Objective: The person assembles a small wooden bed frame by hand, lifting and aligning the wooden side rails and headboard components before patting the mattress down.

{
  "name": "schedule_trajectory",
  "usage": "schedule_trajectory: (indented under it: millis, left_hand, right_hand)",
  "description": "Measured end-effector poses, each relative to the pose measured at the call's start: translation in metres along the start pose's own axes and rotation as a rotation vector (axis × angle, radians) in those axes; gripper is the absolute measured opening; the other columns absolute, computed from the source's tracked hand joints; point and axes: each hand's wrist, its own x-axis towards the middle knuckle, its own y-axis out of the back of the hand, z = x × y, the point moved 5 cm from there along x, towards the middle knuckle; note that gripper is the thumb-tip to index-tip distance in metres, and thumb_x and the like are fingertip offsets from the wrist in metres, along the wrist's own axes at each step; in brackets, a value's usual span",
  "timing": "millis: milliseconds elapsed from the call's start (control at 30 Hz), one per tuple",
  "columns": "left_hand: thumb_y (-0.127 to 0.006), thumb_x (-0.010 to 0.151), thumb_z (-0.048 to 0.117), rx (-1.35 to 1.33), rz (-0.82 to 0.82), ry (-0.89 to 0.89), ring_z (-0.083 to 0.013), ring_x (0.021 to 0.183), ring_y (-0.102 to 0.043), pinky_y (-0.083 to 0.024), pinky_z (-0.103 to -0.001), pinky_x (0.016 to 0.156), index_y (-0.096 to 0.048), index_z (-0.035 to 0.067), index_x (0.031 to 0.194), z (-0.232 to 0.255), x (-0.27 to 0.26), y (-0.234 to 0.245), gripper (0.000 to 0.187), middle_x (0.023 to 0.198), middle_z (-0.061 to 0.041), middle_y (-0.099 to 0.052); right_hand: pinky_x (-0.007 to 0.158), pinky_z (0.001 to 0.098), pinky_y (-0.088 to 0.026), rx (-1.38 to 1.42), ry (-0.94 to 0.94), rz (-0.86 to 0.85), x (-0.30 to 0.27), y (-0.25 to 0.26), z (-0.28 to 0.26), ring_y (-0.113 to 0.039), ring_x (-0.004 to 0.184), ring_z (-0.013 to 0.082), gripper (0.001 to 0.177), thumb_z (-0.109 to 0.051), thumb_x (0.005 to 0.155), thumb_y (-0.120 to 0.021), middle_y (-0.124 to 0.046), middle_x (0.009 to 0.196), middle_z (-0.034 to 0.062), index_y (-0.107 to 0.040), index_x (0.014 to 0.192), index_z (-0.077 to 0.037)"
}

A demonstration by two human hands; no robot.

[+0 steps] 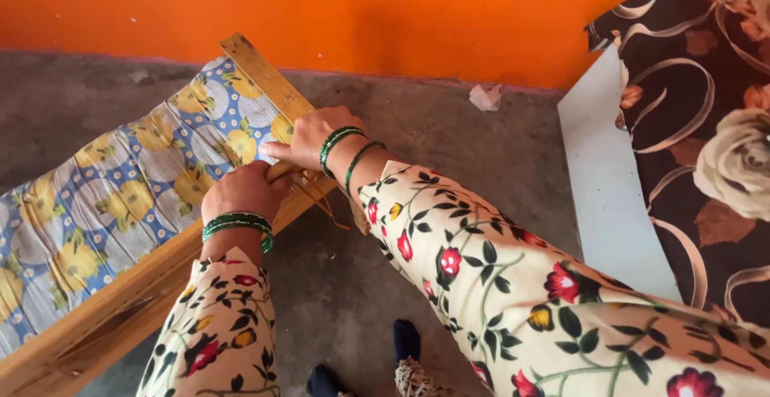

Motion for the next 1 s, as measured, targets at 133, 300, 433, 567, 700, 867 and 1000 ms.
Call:
schedule_trajectory:
  millis: [133, 300, 433, 567, 700, 867, 1000]
  left_hand:
    - [-0.062, 0.087, 0.068, -0.004, -0.014, -0.023, -0.0353, 0.109, -0.070, -0.055, -0.048, 0.092, -0.075, 0.022, 0.116, 0.004, -0.007, 0.006, 0.056, 0.112, -0.015, -0.075]
    - [-0.058, 0.088, 0.070, -0.004, -0.042, -0.028, -0.0350, 0.108, -0.070, -0.055, -0.048, 0.091, -0.073, 0.022, 0.116, 0.014, -0.040, -0.015, 0.058, 0.111, -0.015, -0.075]
    - [-0.058, 0.090, 0.068, -0.006, -0.056, -0.032, -0.0335, 0.109, -0.070, -0.055, -0.048, 0.092, -0.073, 0.020, 0.115, 0.022, -0.058, -0.036, 0.057, 0.112, -0.014, -0.075]
    - [-0.058, 0.090, 0.063, 0.006, -0.038, -0.129, -0.0326, 0.106, -0.071, -0.056, -0.048, 0.089, -0.071, 0.018, 0.114, 0.027, -0.070, -0.043, 0.053, 0.111, -0.012, -0.075]
    - [-0.059, 0.090, 0.063, 0.004, -0.041, -0.142, -0.0314, 0.104, -0.072, -0.057, -0.047, 0.088, -0.071, 0.017, 0.111, 0.034, -0.098, -0.045, 0.052, 0.108, -0.011, -0.075]
    - [-0.060, 0.090, 0.062, 0.019, -0.063, -0.157, -0.0319, 0.103, -0.071, -0.057, -0.046, 0.087, -0.070, 0.016, 0.108, 0.034, -0.119, -0.043, 0.050, 0.107, -0.012, -0.075]
    - [-0.062, 0.089, 0.057, 0.036, -0.083, -0.177, -0.0317, 0.102, -0.072, -0.057, -0.046, 0.086, -0.068, 0.018, 0.109, 0.034, -0.130, -0.051, 0.044, 0.105, -0.011, -0.075]
  right_hand:
    - [0.091, 0.0495, -0.056, 0.014, -0.014, 0.039, -0.008, 0.002, 0.000, -0.070, 0.108, 0.0359, 0.082, -0.083, 0.081, -0.044, -0.074, 0.113, 0.0150, -0.078, 0.109, -0.014]
    - [0.090, 0.0475, -0.057, 0.015, 0.001, 0.093, -0.035, -0.015, 0.015, -0.073, 0.104, 0.0338, 0.080, -0.082, 0.083, -0.045, -0.076, 0.108, 0.0148, -0.080, 0.105, -0.014]
    - [0.088, 0.0469, -0.058, 0.012, -0.046, 0.052, -0.063, -0.028, 0.028, -0.073, 0.100, 0.0334, 0.080, -0.083, 0.084, -0.043, -0.077, 0.105, 0.0155, -0.080, 0.102, -0.014]
    - [0.088, 0.0456, -0.057, -0.005, -0.029, 0.048, -0.082, -0.029, 0.033, -0.074, 0.098, 0.0319, 0.084, -0.084, 0.085, -0.041, -0.076, 0.103, 0.0161, -0.081, 0.100, -0.012]
    - [0.087, 0.0462, -0.057, -0.057, -0.036, 0.027, -0.110, -0.033, 0.036, -0.074, 0.096, 0.0309, 0.084, -0.084, 0.087, -0.039, -0.077, 0.099, 0.0143, -0.081, 0.098, -0.012]
    - [0.085, 0.0463, -0.057, -0.070, -0.037, 0.023, -0.134, -0.036, 0.032, -0.076, 0.092, 0.0288, 0.078, -0.079, 0.089, -0.039, -0.078, 0.094, 0.0110, -0.082, 0.092, -0.014]
    - [0.080, 0.0459, -0.057, -0.038, -0.085, 0.025, -0.145, -0.042, 0.037, -0.075, 0.088, 0.0299, 0.074, -0.077, 0.088, -0.045, -0.077, 0.093, 0.0130, -0.079, 0.095, -0.012]
